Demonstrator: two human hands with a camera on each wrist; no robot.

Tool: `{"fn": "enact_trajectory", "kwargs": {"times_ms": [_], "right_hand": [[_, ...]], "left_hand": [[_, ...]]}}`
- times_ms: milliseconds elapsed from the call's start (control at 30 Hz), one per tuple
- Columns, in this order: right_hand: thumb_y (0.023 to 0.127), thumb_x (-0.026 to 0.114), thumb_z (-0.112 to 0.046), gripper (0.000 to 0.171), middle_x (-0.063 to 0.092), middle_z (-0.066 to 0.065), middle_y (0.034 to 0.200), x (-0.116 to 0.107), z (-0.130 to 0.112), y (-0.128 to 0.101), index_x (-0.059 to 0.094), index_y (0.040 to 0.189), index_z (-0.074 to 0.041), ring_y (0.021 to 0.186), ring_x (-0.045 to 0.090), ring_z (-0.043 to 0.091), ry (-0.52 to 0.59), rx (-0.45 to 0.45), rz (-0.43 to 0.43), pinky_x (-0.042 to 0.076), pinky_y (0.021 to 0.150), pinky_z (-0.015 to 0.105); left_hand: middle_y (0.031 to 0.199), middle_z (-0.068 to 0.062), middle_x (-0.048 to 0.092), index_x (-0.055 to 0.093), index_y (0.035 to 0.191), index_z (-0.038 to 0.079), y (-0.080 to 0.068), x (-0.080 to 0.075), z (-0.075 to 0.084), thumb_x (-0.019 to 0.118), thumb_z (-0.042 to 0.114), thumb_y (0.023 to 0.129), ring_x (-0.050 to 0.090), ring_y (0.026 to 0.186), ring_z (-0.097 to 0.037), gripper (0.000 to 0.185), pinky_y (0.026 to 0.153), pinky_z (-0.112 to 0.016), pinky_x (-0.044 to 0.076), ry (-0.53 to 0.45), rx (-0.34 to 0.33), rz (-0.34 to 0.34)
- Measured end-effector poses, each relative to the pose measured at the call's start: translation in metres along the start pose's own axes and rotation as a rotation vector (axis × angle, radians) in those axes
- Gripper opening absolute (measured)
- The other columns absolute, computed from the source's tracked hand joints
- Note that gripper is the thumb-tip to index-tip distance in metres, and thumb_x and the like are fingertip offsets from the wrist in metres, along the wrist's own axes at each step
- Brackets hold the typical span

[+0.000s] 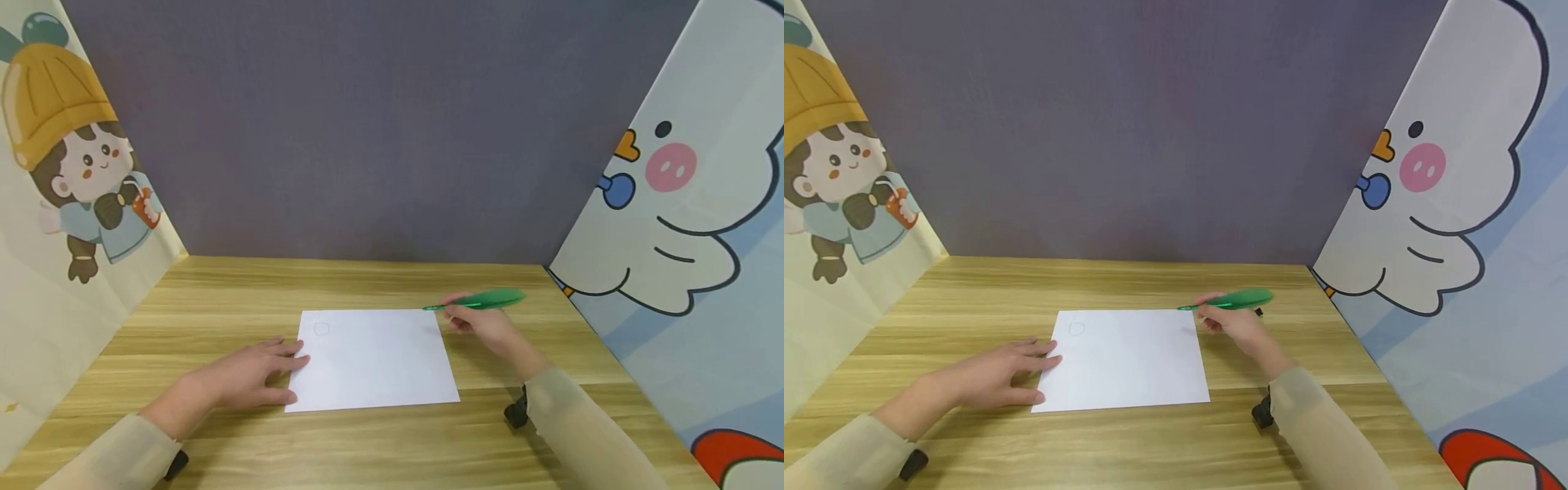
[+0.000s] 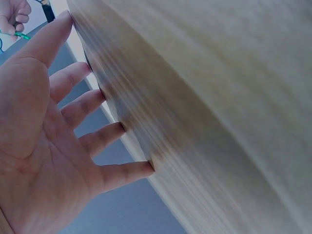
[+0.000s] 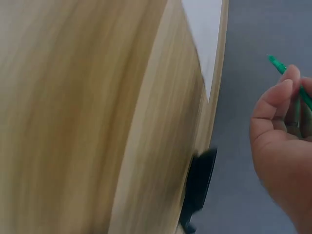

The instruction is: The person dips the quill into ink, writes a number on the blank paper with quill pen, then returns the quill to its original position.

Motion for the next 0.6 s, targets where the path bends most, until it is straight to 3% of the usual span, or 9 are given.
{"fn": "enact_trajectory", "kwargs": {"times_ms": [100,233,400,600], "right_hand": [[0.114,0.058,-0.015,0.034,0.066,-0.002,0.090,-0.016,0.003,-0.005,0.060,0.138,0.010,0.079,0.060,0.014,0.005,-0.021,0.019,0.054,0.072,0.030],[0.115,0.057,-0.015,0.030,0.063,-0.001,0.089,-0.035,0.007,-0.010,0.060,0.132,0.009,0.080,0.058,0.013,0.017,-0.037,0.041,0.053,0.073,0.030],[0.115,0.060,-0.021,0.035,0.071,-0.003,0.102,-0.053,0.011,-0.015,0.060,0.139,0.005,0.091,0.068,0.009,0.016,-0.034,0.037,0.060,0.084,0.028],[0.114,0.062,-0.021,0.052,0.076,-0.011,0.118,-0.068,0.011,-0.022,0.050,0.155,0.008,0.101,0.071,0.004,-0.035,-0.045,0.021,0.060,0.093,0.027]], "left_hand": [[0.171,-0.020,0.048,0.061,0.158,0.012,0.000,0.000,0.000,0.072,0.058,0.102,0.041,0.156,-0.058,0.074,0.121,-0.076,0.039,-0.004,-0.001,0.003],[0.171,-0.020,0.048,0.061,0.158,0.012,-0.001,0.000,0.000,0.073,0.059,0.102,0.041,0.156,-0.059,0.074,0.121,-0.077,0.039,-0.007,-0.004,0.004],[0.172,-0.020,0.046,0.060,0.159,0.013,-0.001,0.001,-0.002,0.073,0.059,0.101,0.039,0.156,-0.060,0.074,0.119,-0.080,0.038,-0.017,-0.011,-0.005],[0.173,-0.019,0.045,0.059,0.160,0.014,0.000,0.002,-0.003,0.072,0.059,0.102,0.037,0.157,-0.060,0.075,0.118,-0.083,0.037,-0.023,-0.017,-0.012]]}}
Point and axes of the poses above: each hand's wrist, its own y-axis towards the middle knuckle, its own x-axis out of the palm, z = x × y, the point moved 9 cm from there along y, towards the middle knuckle
